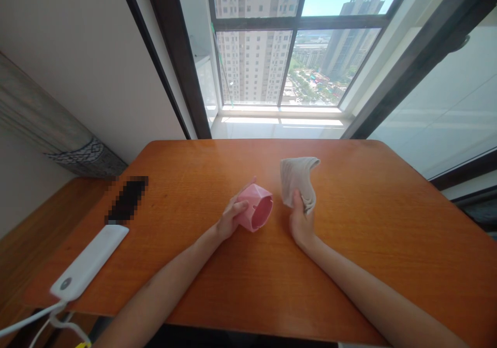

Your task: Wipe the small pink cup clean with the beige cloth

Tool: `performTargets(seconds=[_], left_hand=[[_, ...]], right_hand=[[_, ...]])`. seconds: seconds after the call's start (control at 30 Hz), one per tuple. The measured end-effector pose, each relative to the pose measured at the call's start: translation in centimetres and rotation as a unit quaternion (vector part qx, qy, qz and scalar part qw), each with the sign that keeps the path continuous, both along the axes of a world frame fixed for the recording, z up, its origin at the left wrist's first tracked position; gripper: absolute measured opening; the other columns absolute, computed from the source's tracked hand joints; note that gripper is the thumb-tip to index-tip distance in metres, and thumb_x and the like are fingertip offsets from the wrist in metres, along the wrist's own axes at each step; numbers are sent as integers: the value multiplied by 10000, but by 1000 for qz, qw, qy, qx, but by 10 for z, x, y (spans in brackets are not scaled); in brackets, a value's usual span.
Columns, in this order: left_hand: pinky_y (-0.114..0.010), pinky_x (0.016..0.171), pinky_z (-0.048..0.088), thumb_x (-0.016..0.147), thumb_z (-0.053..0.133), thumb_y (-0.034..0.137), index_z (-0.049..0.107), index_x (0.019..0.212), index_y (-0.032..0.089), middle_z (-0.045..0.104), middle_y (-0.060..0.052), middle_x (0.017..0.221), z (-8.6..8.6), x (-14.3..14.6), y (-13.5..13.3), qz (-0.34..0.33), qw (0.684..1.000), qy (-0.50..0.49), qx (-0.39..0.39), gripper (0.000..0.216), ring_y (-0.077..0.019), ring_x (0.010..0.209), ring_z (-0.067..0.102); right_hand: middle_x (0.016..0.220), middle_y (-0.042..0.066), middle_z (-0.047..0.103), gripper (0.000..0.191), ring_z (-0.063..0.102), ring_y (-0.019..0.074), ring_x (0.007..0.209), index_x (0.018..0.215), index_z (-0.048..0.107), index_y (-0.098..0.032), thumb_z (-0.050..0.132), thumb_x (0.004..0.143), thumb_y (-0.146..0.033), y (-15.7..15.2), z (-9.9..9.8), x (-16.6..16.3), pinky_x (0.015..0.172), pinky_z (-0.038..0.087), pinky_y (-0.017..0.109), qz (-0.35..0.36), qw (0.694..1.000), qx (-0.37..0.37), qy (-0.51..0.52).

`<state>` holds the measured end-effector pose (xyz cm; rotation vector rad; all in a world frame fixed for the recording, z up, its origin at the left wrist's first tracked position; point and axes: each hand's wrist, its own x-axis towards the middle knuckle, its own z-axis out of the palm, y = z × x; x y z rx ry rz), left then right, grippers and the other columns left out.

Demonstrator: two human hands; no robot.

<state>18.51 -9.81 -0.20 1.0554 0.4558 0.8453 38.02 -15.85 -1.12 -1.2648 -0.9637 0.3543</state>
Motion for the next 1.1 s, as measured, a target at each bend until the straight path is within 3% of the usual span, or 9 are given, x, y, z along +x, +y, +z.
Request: performTargets(seconds=[0.07,0.13,0.2,0.37,0.5,0.63,0.73,0.83,1.1], left_hand=[[-418,1000,554,813,754,530,571,1496,170,754,-127,1277,1,0,-1,3,1000,-14,-1,794,-291,1096,719],[-429,1023,548,792,786,525,625,1405,188,745,-112,1291,2,1,-3,10,1000,-26,2,718,-307,1143,708],[-426,1012,552,797,801,524,665,1328,212,751,-82,1259,3,1,-4,11,1000,-27,12,632,-318,1155,706],[-432,1005,566,817,830,544,684,1323,190,746,-111,1270,4,0,-4,-18,995,17,92,634,-334,1158,709],[-411,967,577,868,790,553,674,1301,174,750,-109,1205,8,2,-9,-5,972,78,220,588,-313,1105,712],[-416,915,584,818,834,496,636,1285,189,750,-107,1148,13,2,-18,78,897,196,388,593,-296,1003,723],[-438,893,597,787,825,392,612,1288,210,746,-124,1155,10,3,-24,117,836,278,459,574,-322,1011,732],[-436,864,605,790,713,240,611,1278,216,745,-135,1154,2,5,-28,153,824,300,456,499,-325,1013,734],[-349,775,546,772,610,103,639,1035,229,715,-38,928,-9,5,-23,233,877,230,351,293,-220,833,651]], right_hand=[[1596,128,605,482,462,284,1579,1558,580,-244,529,1099,-386,-8,3,-4,1332,320,551,98,986,32,-128],[1700,146,479,570,408,318,1610,1635,481,-256,558,1077,-342,-13,9,-6,1304,377,576,195,947,62,-247],[1754,159,382,657,407,352,1608,1675,410,-265,604,1051,-338,-16,15,-6,1260,448,582,233,918,82,-309],[1741,129,418,586,515,369,1537,1617,514,-313,627,1056,-437,-15,16,0,1200,536,550,217,920,102,-309],[1618,97,593,550,639,306,1430,1623,517,-345,596,1082,-291,-14,12,0,1170,573,471,187,939,96,-272],[1601,109,607,533,644,322,1418,1618,533,-345,598,1089,-324,-17,17,-3,1165,567,487,134,935,89,-315],[1608,100,604,544,642,334,1422,1634,510,-363,592,1097,-346,-20,23,-5,1176,554,515,92,924,100,-357],[1607,76,608,575,632,342,1435,1640,496,-377,625,1083,-313,-20,26,-7,1213,525,544,84,908,125,-390],[1655,131,543,656,569,347,1492,1689,410,-309,604,1072,-200,-19,23,-16,1215,520,587,106,900,121,-406]])
